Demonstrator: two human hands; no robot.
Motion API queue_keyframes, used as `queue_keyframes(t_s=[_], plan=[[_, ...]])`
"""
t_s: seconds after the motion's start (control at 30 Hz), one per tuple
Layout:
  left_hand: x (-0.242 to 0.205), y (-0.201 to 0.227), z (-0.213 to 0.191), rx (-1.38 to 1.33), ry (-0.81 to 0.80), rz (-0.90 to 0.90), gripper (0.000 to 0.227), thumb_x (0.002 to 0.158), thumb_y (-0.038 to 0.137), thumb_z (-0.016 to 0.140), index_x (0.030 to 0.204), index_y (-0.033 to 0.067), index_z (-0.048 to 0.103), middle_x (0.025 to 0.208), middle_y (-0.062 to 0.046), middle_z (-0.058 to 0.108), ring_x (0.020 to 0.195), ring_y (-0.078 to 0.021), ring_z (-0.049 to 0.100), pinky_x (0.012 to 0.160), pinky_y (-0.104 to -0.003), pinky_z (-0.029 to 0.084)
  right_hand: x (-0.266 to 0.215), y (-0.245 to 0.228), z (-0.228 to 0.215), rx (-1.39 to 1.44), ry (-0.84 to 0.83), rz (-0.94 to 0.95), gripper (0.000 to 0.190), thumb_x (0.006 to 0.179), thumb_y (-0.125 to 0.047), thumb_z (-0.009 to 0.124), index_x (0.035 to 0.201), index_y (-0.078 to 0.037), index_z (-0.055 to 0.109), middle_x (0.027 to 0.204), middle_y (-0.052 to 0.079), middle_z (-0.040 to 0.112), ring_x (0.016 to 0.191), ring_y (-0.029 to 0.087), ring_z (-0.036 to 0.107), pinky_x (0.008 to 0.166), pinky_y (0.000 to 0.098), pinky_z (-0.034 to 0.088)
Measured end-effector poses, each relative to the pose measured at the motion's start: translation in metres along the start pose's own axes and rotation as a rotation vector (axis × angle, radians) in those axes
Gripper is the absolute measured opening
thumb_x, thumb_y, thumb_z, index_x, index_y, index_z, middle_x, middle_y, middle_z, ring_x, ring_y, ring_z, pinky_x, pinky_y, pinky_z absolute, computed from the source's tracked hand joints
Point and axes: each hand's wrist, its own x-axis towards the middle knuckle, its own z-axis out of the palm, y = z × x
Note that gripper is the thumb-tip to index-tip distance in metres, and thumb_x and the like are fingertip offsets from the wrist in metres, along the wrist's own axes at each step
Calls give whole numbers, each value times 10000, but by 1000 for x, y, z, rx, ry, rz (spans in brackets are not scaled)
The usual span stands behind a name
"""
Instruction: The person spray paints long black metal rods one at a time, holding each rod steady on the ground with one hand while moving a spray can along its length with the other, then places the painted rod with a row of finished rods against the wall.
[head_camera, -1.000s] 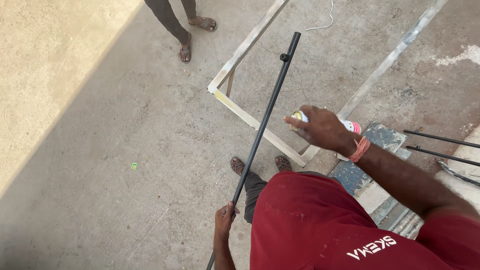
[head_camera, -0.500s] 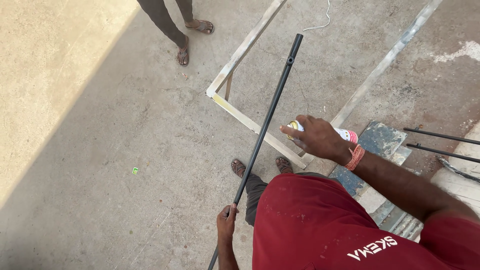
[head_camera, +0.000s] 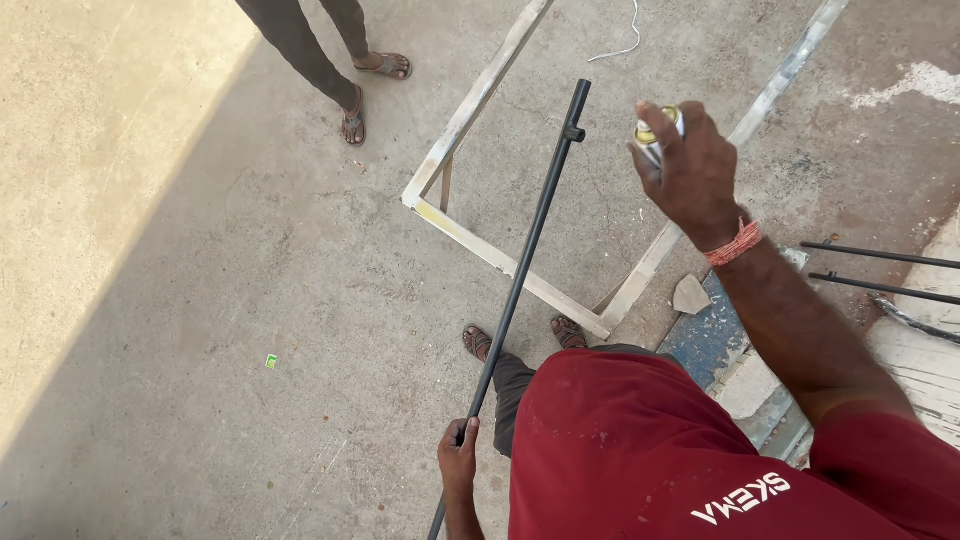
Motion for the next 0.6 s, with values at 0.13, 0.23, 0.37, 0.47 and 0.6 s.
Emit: queue_keyframes(t_s=[0.13, 0.23, 0.37, 0.47, 0.6], plan=[[4, 1, 4, -14, 8, 47, 338, 932, 371, 725, 863, 41, 726, 666, -9, 557, 626, -100, 458, 556, -299, 392, -36, -34, -1, 55, -225, -183, 712, 863, -256, 859, 1451, -256, 458, 1126, 176, 571, 815, 245, 646, 542, 352, 552], [8, 6, 8, -32, 7, 25, 328, 923, 369, 731, 862, 46, 731, 668, -5, 579, 621, -100, 467, 550, -299, 391, -36, -30, -2, 134, -283, -235, 756, 795, -262, 850, 1433, -262, 443, 1123, 174, 565, 869, 271, 662, 610, 371, 582], [5, 0, 7, -27, -24, 23, 331, 919, 351, 744, 822, 37, 704, 652, -4, 563, 608, -99, 453, 534, -304, 376, -8, -1, -11, -43, -144, -22, 695, 976, -242, 873, 1514, -226, 433, 1156, 180, 558, 891, 273, 650, 579, 340, 558], [14, 9, 9, -11, -17, 51, 331, 913, 334, 759, 787, 39, 675, 637, 0, 536, 598, -97, 436, 522, -306, 365, 15, 2, -22, -36, 55, -26, 720, 1025, -214, 881, 1560, -217, 398, 1214, 164, 542, 1003, 291, 655, 672, 374, 567], [9, 13, 10, 6, -7, 47, 316, 895, 308, 778, 742, 66, 646, 610, 8, 513, 572, -97, 409, 500, -309, 335, 15, -6, -19, -10, 122, -151, 719, 1024, -187, 876, 1560, -233, 399, 1222, 155, 529, 1038, 307, 647, 751, 409, 594]])
